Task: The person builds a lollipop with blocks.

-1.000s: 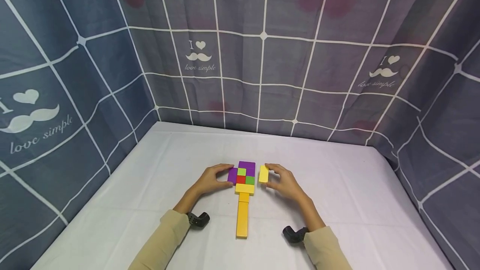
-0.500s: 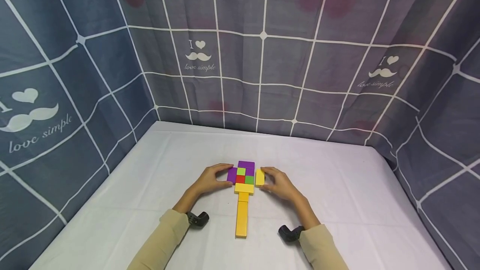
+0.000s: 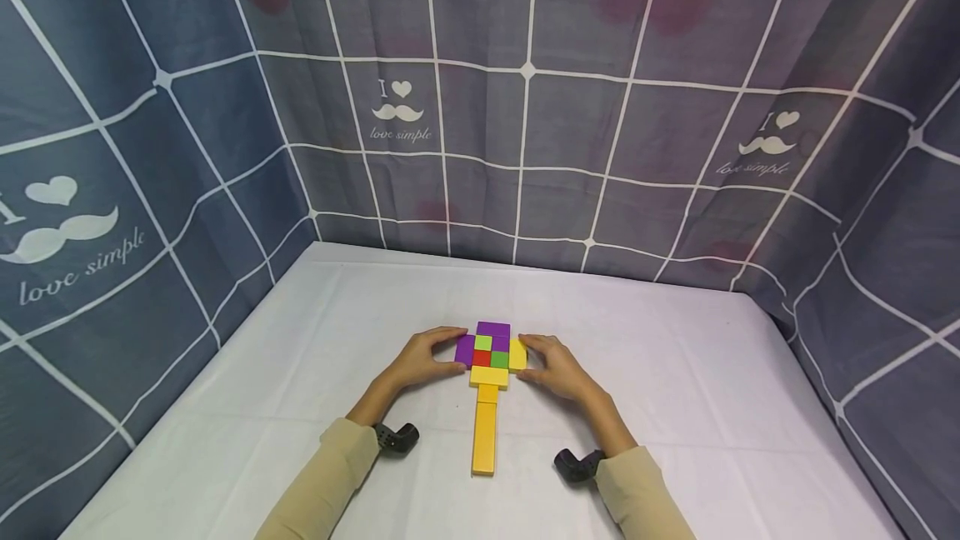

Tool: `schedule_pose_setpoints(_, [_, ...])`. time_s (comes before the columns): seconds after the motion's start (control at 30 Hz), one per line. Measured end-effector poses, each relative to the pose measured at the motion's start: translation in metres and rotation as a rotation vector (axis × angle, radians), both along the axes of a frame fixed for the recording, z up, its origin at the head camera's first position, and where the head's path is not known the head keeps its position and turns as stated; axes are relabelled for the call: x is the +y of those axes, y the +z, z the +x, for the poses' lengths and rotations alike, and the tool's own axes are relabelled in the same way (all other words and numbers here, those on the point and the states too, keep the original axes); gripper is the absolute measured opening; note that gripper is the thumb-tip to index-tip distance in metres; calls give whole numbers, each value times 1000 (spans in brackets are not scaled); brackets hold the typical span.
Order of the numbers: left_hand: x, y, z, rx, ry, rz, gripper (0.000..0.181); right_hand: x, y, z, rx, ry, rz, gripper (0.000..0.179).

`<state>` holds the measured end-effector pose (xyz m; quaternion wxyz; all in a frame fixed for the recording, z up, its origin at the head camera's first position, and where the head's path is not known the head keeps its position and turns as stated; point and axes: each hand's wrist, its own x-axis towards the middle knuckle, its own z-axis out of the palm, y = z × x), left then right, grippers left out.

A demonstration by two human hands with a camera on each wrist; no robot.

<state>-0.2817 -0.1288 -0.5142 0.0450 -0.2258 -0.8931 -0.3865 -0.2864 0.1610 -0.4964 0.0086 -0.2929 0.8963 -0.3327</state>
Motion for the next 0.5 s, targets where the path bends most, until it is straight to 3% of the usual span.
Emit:
schedule_pose_setpoints(0.27, [2,0,-1,-8,3,-5,67,1,-1,1,0,-3,-11,65])
schedule_pose_setpoints(0.5, [2,0,-1,14,-30,9,69,2,-1,3,-12,-33,-17,69])
